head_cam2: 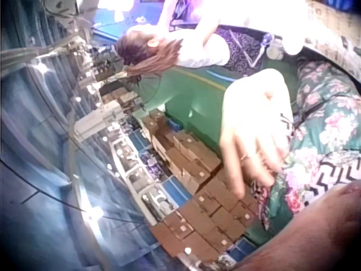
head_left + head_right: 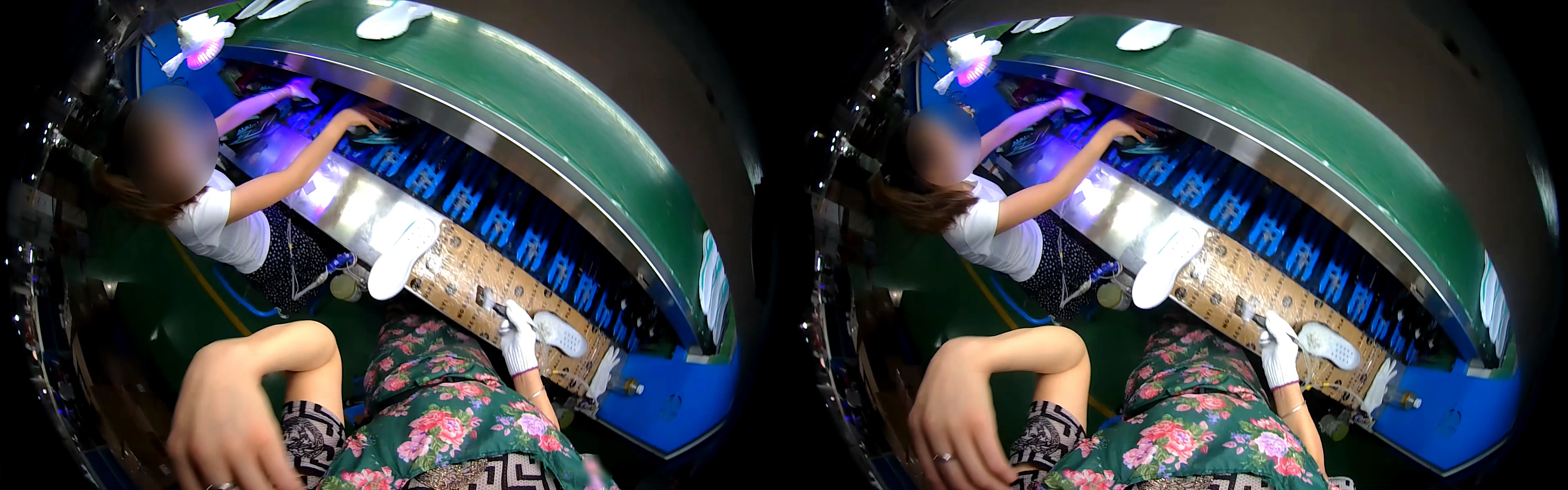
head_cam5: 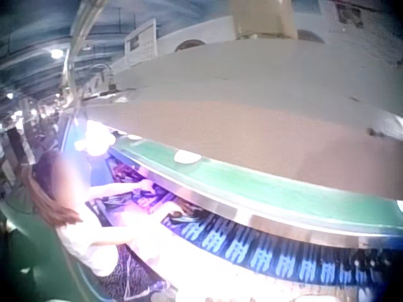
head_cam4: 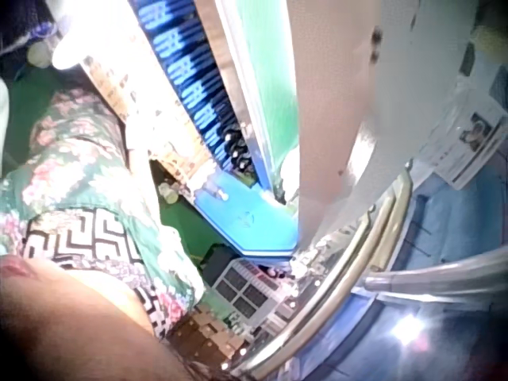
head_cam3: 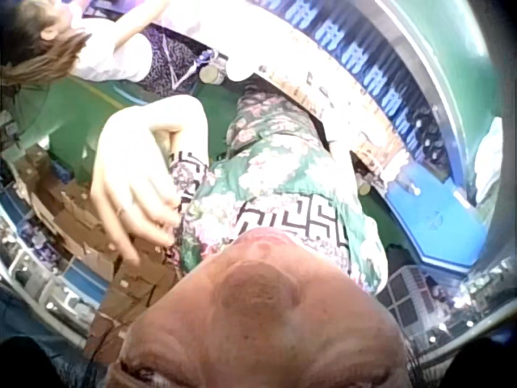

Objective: The person applies adhesive to the inner surface of shoe soles using a brush and then places the soles onto a conveyor belt.

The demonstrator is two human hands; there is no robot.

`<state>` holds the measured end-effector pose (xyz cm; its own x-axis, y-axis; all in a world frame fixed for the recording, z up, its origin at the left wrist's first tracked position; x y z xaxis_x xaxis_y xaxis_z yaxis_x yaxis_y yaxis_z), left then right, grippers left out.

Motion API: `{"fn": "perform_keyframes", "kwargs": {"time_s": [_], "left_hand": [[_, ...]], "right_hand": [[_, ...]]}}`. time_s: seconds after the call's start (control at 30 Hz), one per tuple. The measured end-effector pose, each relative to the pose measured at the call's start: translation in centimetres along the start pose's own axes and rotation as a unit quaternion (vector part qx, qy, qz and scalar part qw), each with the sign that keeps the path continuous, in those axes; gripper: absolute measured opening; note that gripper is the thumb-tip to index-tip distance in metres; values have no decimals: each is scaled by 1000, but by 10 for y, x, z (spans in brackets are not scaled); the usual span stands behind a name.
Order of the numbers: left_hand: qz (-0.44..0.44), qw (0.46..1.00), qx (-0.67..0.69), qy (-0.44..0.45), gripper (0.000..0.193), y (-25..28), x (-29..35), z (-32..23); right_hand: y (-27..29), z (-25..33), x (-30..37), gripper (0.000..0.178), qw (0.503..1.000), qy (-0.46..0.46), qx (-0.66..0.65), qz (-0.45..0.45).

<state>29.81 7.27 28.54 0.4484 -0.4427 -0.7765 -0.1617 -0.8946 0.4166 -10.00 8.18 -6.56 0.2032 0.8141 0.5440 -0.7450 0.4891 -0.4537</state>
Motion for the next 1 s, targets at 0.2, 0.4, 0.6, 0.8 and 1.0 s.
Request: {"fn": "perform_keyframes", "kwargs": {"time_s": [0.2,0.4,0.6,0.8,1.0], "left_hand": [[-328,944,-41,-6,23,61,101,34],[-702,601,-322,206,54,189,254,48],[-590,228,-645,429,103,287,337,69],[-542,267,-573,553,115,372,363,68],[-506,224,-591,587,100,399,366,78]], "right_hand": [[-31,9,-15,23,999,33,-13,-21],[-70,11,-19,20,998,39,9,-51],[-68,-1,-22,23,995,61,35,-66],[-87,-12,-15,24,992,60,6,-112],[-90,-18,-10,23,988,78,13,-131]]}}
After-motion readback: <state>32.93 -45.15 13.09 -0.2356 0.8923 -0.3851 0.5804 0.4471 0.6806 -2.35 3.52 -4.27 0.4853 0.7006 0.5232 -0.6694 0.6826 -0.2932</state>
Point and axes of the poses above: each hand's wrist, its own x-axis away from the middle knuckle, its own y-axis out of the back of the hand, z = x × y, the point moved 1 cm from there along -x, towards the middle knuckle, and after that the axes turned 1 degree about -z, right-handed, at the moved point
